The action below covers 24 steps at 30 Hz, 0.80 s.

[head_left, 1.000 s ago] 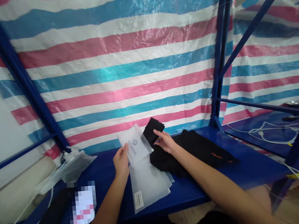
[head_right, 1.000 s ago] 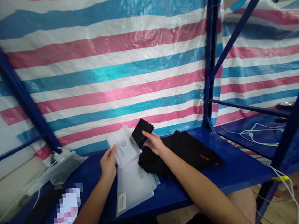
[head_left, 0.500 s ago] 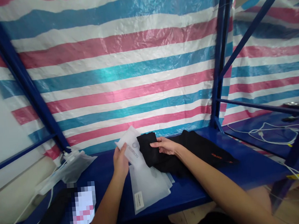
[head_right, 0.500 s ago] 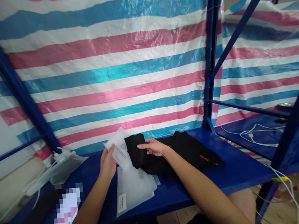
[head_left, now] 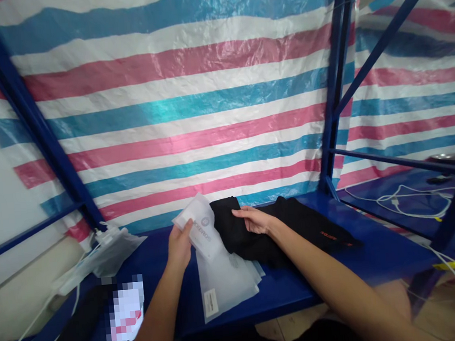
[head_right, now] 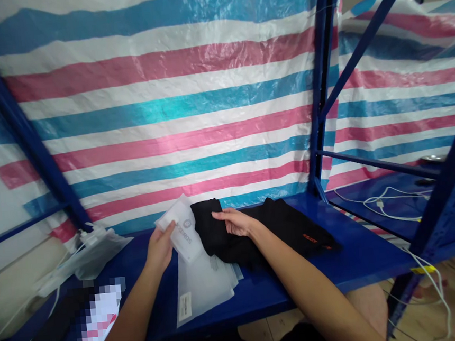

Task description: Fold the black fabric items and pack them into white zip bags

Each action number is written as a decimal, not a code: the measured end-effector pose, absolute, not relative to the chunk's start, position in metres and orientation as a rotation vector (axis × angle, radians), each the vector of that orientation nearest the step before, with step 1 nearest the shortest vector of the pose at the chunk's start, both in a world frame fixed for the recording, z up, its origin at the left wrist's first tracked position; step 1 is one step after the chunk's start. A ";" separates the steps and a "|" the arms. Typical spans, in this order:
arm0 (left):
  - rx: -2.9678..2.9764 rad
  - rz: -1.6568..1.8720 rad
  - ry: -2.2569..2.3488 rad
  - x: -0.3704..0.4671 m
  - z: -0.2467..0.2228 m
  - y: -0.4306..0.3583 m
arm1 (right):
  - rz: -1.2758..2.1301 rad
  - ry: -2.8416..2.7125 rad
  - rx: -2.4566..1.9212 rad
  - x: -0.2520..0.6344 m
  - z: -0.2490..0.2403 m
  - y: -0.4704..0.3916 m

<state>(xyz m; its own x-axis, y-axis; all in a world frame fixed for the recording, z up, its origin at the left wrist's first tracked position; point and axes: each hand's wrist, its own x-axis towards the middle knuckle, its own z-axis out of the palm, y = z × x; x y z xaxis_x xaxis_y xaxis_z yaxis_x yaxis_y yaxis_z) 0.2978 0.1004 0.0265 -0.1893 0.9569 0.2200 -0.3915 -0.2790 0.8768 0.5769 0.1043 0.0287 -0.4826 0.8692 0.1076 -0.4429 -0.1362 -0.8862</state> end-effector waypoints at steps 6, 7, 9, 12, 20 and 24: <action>1.229 1.560 1.094 0.271 0.008 0.072 | 1.760 -0.845 -0.373 0.594 0.042 0.107; 1.274 1.487 1.180 0.263 0.004 0.066 | 1.731 -0.840 -0.363 0.595 0.043 0.109; 1.377 1.367 1.330 0.251 -0.003 0.057 | 1.678 -0.857 -0.381 0.594 0.042 0.113; 1.637 1.434 1.474 0.250 -0.003 0.048 | 1.660 -0.865 -0.457 0.586 0.035 0.119; 2.607 1.220 1.073 0.325 0.080 0.053 | 2.022 -0.878 -0.494 0.575 0.029 0.117; 2.769 0.799 0.986 0.342 0.110 0.067 | 2.128 -0.908 -0.419 0.582 0.040 0.106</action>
<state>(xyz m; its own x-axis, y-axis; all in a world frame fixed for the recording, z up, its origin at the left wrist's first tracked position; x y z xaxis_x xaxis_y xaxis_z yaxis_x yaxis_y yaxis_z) 0.3419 0.0673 0.1102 0.6535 0.6123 0.4449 0.5624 -0.7862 0.2560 0.5821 0.1057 0.0399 -0.6498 0.7601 -0.0007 -0.5254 -0.4499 -0.7222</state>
